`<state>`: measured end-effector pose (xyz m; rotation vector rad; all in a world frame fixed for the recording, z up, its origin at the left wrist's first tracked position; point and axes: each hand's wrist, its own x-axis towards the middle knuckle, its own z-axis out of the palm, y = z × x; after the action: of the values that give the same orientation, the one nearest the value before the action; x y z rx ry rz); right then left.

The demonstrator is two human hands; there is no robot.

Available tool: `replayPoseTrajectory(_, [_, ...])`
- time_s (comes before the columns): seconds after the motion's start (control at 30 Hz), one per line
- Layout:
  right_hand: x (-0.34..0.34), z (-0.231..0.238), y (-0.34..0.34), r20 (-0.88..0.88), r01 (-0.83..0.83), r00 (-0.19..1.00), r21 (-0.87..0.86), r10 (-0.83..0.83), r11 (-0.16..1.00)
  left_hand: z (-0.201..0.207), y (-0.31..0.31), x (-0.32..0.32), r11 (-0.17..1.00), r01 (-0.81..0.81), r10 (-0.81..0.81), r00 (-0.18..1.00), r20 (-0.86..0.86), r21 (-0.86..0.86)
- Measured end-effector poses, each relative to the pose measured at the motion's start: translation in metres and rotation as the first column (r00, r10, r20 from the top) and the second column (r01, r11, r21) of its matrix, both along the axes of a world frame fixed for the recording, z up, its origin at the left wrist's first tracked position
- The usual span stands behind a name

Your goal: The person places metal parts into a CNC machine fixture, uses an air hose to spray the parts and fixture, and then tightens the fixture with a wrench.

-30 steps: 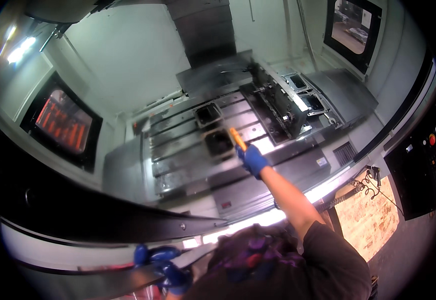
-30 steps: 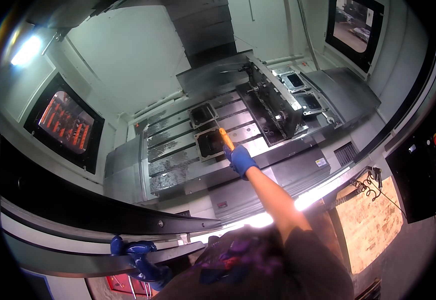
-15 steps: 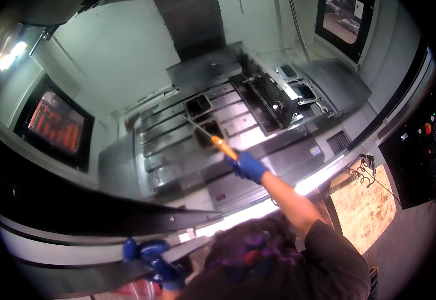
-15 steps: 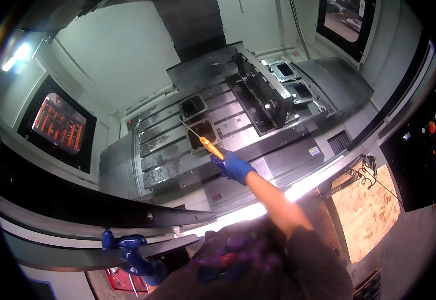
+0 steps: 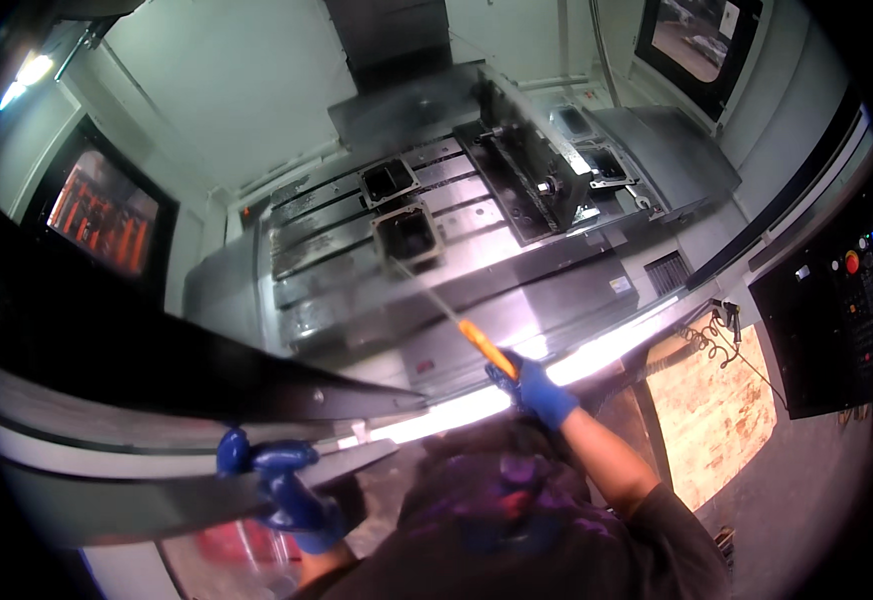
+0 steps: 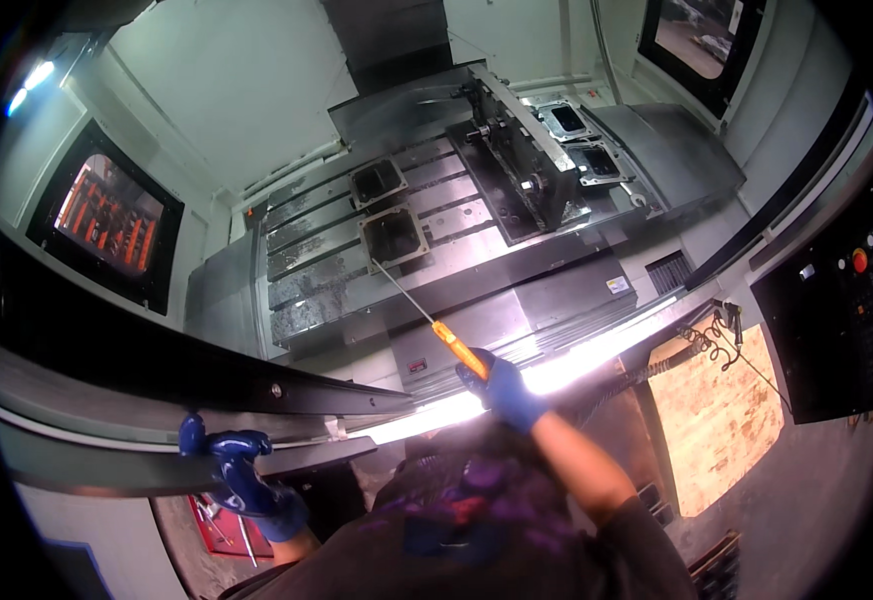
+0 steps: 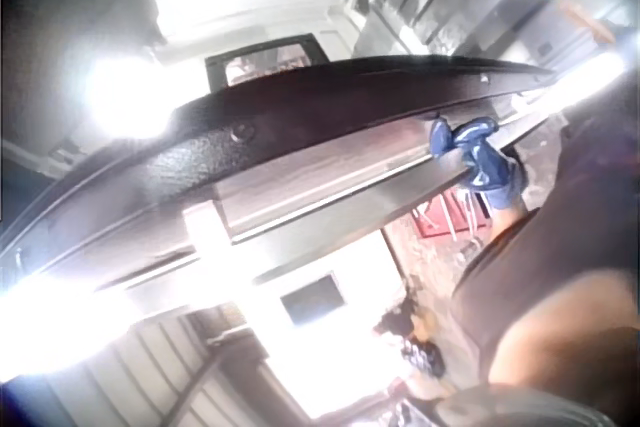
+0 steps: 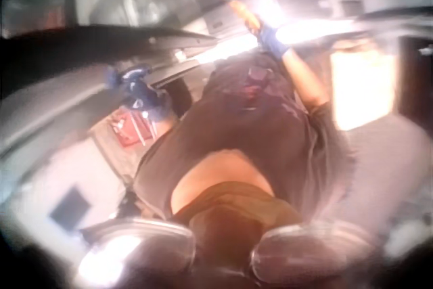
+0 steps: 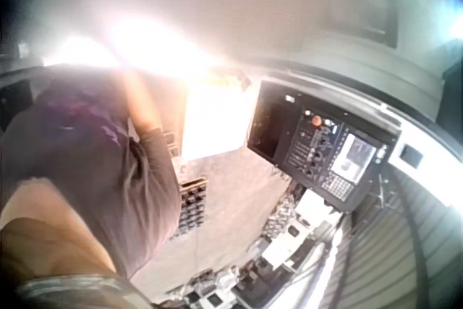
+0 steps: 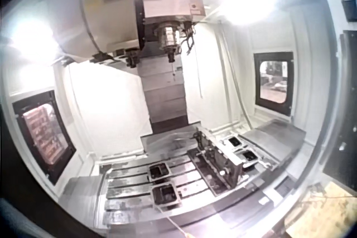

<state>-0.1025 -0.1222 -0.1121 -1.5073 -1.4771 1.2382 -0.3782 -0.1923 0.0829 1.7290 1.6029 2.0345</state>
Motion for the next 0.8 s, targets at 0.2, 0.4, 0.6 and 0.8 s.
replayPoseTrajectory(0.2, [0.028, 0.003, -0.039, -0.167, -0.006, 0.986, -0.183, -0.026, 0.983, -0.002, 0.0, 0.002, 0.997, 0.059, -0.067, 0.981, 0.18, 0.052])
replayPoseTrajectory(0.4, [0.069, 0.016, -0.077, -0.186, 0.099, 0.973, -0.181, -0.133, 0.979, -0.005, 0.0, 0.004, 0.993, 0.049, -0.087, 0.922, 0.378, 0.107])
replayPoseTrajectory(0.6, [0.099, 0.036, -0.072, -0.249, 0.052, 0.94, -0.572, -0.234, 0.818, 0.023, -0.006, 0.048, 0.999, -0.042, 0.027, 0.922, 0.386, 0.031])
replayPoseTrajectory(0.8, [0.08, -0.036, -0.02, -0.245, 0.191, 0.955, 0.078, -0.167, 0.978, 0.02, 0.001, 0.049, 0.989, -0.135, 0.106, 0.927, 0.359, 0.058])
